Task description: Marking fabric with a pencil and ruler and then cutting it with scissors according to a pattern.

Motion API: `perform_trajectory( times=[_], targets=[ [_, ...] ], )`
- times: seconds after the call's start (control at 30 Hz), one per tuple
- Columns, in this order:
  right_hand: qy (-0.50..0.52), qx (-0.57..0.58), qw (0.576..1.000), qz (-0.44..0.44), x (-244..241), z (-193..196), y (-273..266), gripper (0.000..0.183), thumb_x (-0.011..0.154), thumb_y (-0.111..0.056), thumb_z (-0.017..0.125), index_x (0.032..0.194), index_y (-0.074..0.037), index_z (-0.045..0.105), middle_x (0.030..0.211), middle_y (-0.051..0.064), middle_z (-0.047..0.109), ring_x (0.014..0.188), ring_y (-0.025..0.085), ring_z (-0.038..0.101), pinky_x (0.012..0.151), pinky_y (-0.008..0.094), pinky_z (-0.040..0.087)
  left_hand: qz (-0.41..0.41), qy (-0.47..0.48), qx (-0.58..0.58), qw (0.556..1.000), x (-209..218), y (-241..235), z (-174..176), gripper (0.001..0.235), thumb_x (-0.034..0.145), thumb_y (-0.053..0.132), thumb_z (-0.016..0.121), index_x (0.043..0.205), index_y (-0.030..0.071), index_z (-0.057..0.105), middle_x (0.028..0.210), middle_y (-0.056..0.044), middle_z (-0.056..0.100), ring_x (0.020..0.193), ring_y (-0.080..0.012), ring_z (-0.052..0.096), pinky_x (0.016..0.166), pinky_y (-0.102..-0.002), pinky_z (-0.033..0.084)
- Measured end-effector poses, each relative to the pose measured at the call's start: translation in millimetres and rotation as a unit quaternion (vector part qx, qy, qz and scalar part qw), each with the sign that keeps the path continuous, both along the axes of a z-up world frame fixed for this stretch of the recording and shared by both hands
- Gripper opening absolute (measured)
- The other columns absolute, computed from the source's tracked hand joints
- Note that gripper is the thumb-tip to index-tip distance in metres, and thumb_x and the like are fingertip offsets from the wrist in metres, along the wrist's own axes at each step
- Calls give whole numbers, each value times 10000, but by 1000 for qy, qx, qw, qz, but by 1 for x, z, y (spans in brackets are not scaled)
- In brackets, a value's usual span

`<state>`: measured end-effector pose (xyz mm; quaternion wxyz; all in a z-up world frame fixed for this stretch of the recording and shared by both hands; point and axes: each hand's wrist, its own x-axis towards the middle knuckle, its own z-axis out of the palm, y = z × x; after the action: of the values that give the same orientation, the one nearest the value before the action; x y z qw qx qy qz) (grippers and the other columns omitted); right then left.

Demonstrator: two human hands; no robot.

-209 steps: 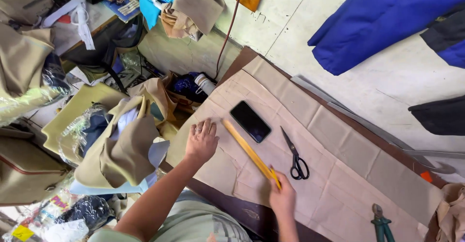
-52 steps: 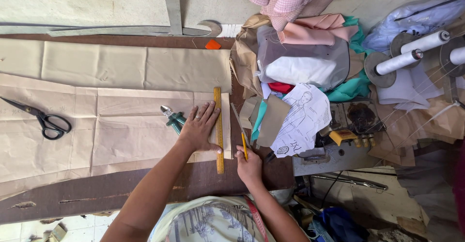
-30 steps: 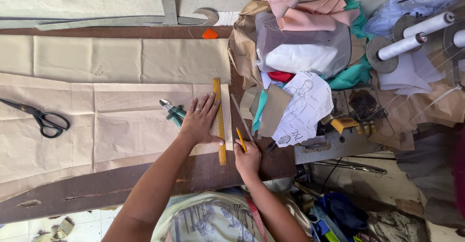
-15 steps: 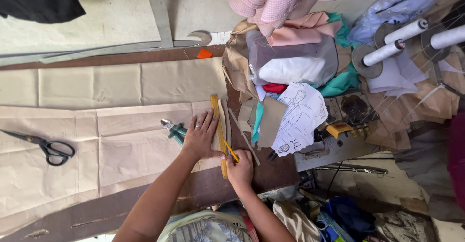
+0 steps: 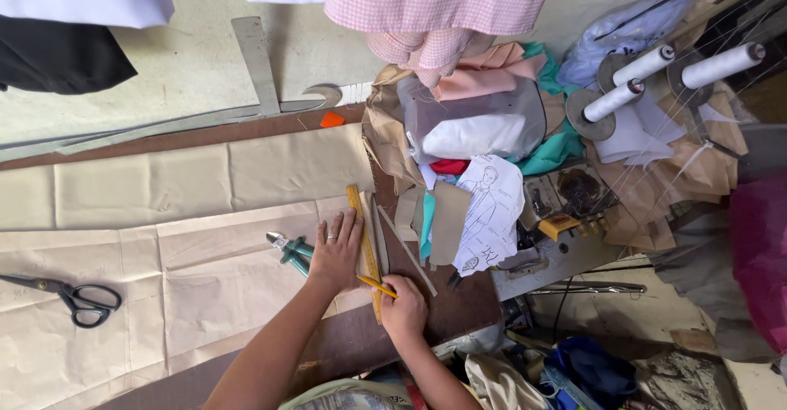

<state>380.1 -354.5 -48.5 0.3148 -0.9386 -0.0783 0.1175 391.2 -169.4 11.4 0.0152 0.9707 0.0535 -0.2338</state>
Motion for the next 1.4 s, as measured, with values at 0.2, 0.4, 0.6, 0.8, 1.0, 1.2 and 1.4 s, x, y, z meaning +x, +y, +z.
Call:
perform_trajectory(
  times=[0.2, 0.4, 0.6, 0.8, 1.0, 1.2, 1.4],
  targets=[
    [-53, -18, 996, 67, 6, -5, 1, 146, 824, -187, 765, 914, -300, 786, 952, -44, 591, 805, 280, 677, 589, 497, 572, -29, 82, 11, 996, 5, -5, 30, 1121, 932, 779, 531, 1620, 346, -241, 1702, -264, -174, 1574, -458, -50, 1205, -649, 148],
    [76, 121, 987, 77, 46, 33, 12, 502, 920, -183, 483, 1415, -123, 544, 1376, 125, 560, 1276, 283, 545, 1064, 428, 451, -2, 35, -14, 999, 1, -3, 24, 1192, 769, 905, 597, 1614, 222, 108, 1711, -223, -66, 1574, -430, 4, 1226, -646, 120],
    [43, 128, 980, 144, 96, 35, 32, 498, 1021, -22, 420, 1504, -73, 529, 1254, 281, 599, 1232, 447, 598, 1042, 501, 510, 29, 46, -11, 998, -3, -5, 30, 1143, 706, 868, 614, 1571, 290, 143, 1715, -111, 53, 1590, -319, 59, 1261, -552, 102],
    [38, 92, 979, 177, 116, 10, 38, 501, 1007, -30, 471, 1495, -106, 556, 1288, 241, 607, 1230, 389, 621, 1056, 469, 525, 42, 25, -3, 999, -3, -6, 17, 1156, 646, 888, 627, 1521, 273, 188, 1711, -71, 58, 1587, -282, 70, 1270, -533, 102],
    [26, 69, 975, 208, 126, 6, 38, 490, 1007, -53, 462, 1476, -133, 577, 1257, 223, 628, 1187, 385, 656, 1022, 470, 555, 39, 19, 16, 999, -1, -10, 8, 1203, 607, 915, 626, 1518, 263, 189, 1701, -67, 94, 1583, -289, 88, 1258, -546, 135],
    [38, 73, 966, 243, 132, 10, 29, 494, 985, -44, 454, 1456, -111, 588, 1275, 248, 636, 1170, 392, 671, 1003, 483, 566, 36, 17, 44, 998, 2, -16, 7, 1201, 609, 918, 649, 1507, 256, 203, 1698, -70, 112, 1579, -298, 108, 1252, -548, 162],
    [61, 45, 949, 306, 83, 68, -33, 523, 949, -1, 508, 1444, -134, 612, 1235, 238, 663, 1201, 433, 635, 1011, 505, 541, 32, 49, 55, 997, 9, -16, 13, 1203, 626, 957, 605, 1507, 253, 186, 1712, -89, 70, 1587, -311, 88, 1255, -566, 133]
  ],
)
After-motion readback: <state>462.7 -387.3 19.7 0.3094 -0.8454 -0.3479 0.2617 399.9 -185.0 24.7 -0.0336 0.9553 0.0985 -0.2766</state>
